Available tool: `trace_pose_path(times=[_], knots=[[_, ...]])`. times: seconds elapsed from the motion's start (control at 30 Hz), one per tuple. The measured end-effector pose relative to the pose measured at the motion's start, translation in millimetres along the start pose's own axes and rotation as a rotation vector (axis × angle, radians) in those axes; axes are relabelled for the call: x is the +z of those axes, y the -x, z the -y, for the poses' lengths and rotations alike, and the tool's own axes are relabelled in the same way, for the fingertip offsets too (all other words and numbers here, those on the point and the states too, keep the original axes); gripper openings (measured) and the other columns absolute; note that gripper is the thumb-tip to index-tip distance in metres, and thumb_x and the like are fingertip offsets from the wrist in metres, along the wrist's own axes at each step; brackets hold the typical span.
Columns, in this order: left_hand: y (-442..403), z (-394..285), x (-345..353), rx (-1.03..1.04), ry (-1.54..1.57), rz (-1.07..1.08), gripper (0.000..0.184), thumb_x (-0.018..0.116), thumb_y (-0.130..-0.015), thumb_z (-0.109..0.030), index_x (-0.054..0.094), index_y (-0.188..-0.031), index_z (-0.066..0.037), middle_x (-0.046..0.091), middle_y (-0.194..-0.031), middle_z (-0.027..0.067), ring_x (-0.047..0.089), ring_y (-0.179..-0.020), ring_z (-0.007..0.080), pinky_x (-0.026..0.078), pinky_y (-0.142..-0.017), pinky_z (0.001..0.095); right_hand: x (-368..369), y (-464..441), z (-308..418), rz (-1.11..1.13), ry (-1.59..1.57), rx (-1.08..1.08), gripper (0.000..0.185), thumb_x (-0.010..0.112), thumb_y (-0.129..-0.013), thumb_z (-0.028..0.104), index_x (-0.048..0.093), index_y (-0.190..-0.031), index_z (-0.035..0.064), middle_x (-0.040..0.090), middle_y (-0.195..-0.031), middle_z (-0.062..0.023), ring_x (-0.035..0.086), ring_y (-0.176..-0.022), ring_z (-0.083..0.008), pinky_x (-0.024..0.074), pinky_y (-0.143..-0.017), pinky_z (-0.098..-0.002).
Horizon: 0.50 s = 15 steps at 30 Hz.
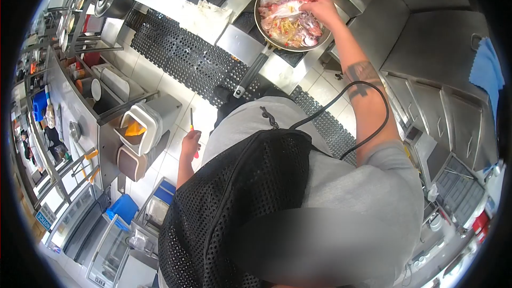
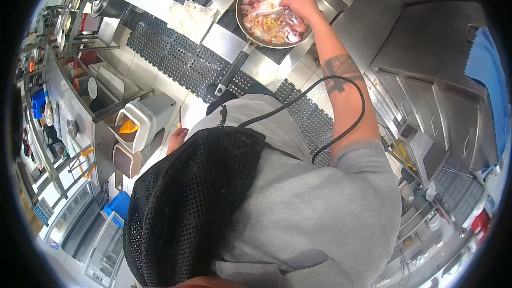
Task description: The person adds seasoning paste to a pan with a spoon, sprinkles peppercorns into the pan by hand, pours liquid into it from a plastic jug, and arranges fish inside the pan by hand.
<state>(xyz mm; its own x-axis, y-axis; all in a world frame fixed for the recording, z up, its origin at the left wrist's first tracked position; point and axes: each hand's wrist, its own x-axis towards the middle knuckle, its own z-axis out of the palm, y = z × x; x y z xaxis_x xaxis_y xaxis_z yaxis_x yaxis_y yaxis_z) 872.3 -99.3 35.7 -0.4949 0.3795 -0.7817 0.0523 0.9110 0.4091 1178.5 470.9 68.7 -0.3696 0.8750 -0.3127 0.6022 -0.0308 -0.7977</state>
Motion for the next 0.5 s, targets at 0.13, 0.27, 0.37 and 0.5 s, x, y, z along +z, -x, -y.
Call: trace_pose_path(times=[0.13, 0.27, 0.37, 0.5], knots=[[9, 12, -2, -0.042, -0.022, -0.003, 0.030, 0.059, -0.094, -0.022, 0.066, -0.117, -0.002, 0.065, -0.082, 0.0082, 0.059, -0.059, 0.0159, 0.049, -0.054, 0.0302, 21, -19, -19, -0.042, 0.270, 0.053, 0.033, 0.073, -0.074, 0.027, 0.075, -0.102, 0.0100, 0.072, -0.098, -0.0129, 0.067, -0.093, -0.0298, 0.0525, -0.085, -0.0395], [14, 39, 1, -0.120, 0.071, -0.003, 0.032, 0.059, -0.094, -0.023, 0.066, -0.118, -0.003, 0.066, -0.084, 0.0087, 0.059, -0.060, 0.0157, 0.049, -0.053, 0.0304, 22, -4, -15, -0.382, 0.625, -0.256, 0.030, 0.068, -0.077, 0.023, 0.075, -0.105, 0.0135, 0.064, -0.118, -0.0130, 0.053, -0.117, -0.0348, 0.0467, -0.098, -0.0419], [16, 57, 10, -0.160, 0.071, -0.030, 0.030, 0.060, -0.094, -0.023, 0.068, -0.116, -0.004, 0.068, -0.089, 0.0088, 0.061, -0.064, 0.0166, 0.050, -0.058, 0.0316, 20, 14, -8, -0.099, 0.745, -0.361, 0.030, 0.068, -0.077, 0.018, 0.075, -0.106, 0.0169, 0.062, -0.116, -0.0138, 0.052, -0.117, -0.0335, 0.0447, -0.100, -0.0429], [-34, 156, 29, -0.224, 0.367, 0.049, 0.029, 0.061, -0.094, -0.024, 0.070, -0.114, -0.005, 0.069, -0.094, 0.0094, 0.062, -0.068, 0.0179, 0.051, -0.064, 0.0331, 30, 35, -9, 0.045, 0.889, -0.492, 0.031, 0.063, -0.081, 0.011, 0.076, -0.108, 0.0201, 0.058, -0.117, -0.0113, 0.050, -0.116, -0.0316, 0.0438, -0.097, -0.0427]])
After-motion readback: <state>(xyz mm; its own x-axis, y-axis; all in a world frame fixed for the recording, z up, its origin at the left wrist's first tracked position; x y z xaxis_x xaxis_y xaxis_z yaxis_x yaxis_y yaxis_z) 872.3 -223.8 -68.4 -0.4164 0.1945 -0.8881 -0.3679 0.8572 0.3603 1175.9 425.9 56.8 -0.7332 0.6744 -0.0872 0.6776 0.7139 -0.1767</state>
